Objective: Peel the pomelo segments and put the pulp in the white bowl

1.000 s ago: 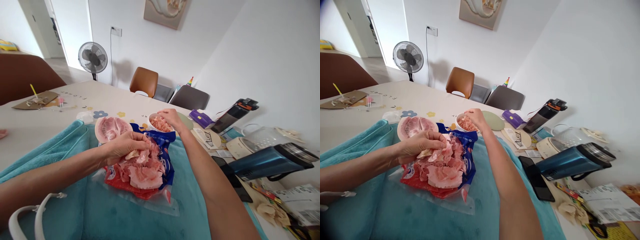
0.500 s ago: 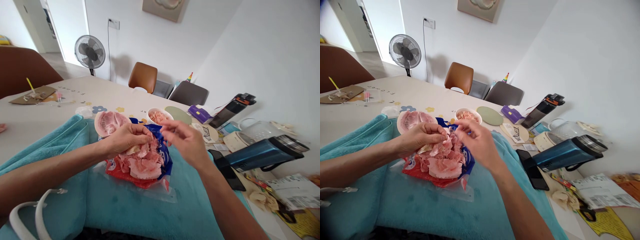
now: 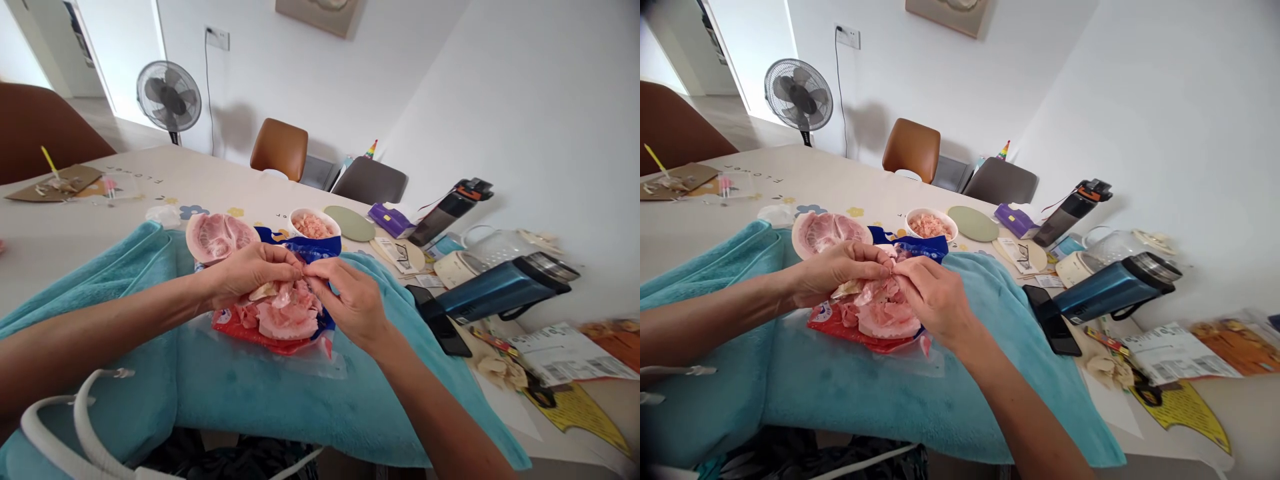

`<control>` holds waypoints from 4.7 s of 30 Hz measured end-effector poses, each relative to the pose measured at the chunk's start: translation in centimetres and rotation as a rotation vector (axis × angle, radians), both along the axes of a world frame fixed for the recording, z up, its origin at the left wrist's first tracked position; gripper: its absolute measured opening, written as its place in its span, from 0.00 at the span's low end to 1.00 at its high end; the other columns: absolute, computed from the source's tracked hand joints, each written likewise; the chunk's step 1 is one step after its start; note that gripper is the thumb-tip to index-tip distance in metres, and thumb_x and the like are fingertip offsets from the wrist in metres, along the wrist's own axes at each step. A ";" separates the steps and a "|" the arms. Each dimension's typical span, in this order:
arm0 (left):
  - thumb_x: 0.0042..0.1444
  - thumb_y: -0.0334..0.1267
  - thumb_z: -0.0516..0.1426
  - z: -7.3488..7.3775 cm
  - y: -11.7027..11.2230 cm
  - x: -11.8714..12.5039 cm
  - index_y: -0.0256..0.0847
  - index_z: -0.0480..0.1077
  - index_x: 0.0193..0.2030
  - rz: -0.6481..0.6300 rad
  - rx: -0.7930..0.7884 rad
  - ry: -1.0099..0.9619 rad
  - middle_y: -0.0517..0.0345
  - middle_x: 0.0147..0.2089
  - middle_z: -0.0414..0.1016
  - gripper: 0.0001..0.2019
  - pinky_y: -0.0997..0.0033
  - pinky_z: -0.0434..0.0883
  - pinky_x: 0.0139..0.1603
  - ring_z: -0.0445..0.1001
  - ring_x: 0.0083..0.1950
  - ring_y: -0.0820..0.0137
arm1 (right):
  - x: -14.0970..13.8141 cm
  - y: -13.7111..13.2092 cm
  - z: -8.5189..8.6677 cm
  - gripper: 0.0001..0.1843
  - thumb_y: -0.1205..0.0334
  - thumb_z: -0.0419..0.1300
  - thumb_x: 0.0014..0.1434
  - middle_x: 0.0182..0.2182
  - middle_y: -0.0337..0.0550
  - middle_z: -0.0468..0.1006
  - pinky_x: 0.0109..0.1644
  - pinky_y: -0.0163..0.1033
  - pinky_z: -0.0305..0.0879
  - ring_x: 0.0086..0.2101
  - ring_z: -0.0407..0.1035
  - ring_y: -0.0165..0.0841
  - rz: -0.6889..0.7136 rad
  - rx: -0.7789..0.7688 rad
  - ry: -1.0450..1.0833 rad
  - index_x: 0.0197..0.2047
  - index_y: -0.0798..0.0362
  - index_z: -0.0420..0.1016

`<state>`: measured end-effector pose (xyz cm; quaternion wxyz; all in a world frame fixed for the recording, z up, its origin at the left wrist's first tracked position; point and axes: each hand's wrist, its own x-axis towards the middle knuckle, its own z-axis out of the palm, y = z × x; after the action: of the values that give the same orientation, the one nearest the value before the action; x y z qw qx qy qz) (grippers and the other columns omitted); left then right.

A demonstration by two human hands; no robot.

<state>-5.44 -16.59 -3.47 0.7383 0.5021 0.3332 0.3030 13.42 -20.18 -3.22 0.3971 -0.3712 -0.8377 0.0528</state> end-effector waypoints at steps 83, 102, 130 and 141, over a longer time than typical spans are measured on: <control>0.57 0.40 0.54 -1.1 0.3 0.6 0.37 0.65 0.25 -0.219 0.551 0.365 0.65 0.22 0.60 0.12 0.78 0.56 0.24 0.57 0.25 0.78 | 5.6 16.9 -1.2 0.14 0.56 0.59 0.47 0.22 0.40 0.75 0.29 0.35 0.62 0.23 0.64 0.30 -0.540 -0.418 0.225 0.28 0.57 0.80; 0.53 0.45 0.62 -1.3 0.6 0.0 0.35 0.71 0.30 -0.021 0.016 0.062 0.61 0.19 0.69 0.13 0.81 0.51 0.13 0.57 0.14 0.82 | 2.5 2.5 1.9 0.11 0.57 0.61 0.57 0.30 0.38 0.78 0.29 0.35 0.66 0.25 0.68 0.27 -0.091 -0.336 0.382 0.41 0.49 0.80; 0.54 0.44 0.62 -3.0 0.5 0.1 0.37 0.68 0.33 -0.007 -0.012 -0.121 0.63 0.19 0.71 0.12 0.84 0.56 0.09 0.59 0.12 0.81 | 0.7 1.5 -5.2 0.15 0.56 0.60 0.58 0.23 0.39 0.75 0.33 0.36 0.64 0.27 0.68 0.31 -0.191 -0.361 0.318 0.21 0.51 0.74; 0.57 0.52 0.58 -4.3 -0.3 1.3 0.37 0.67 0.32 0.012 0.035 0.054 0.62 0.17 0.71 0.18 0.82 0.51 0.07 0.56 0.09 0.80 | -0.3 0.5 -4.7 0.06 0.58 0.61 0.58 0.31 0.39 0.77 0.41 0.38 0.67 0.33 0.71 0.32 -0.093 -0.293 0.377 0.31 0.49 0.76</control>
<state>-4.09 -16.89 -7.82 0.7181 0.5210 0.3508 0.2997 13.09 -19.70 -7.91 0.4903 -0.4466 -0.7143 0.2235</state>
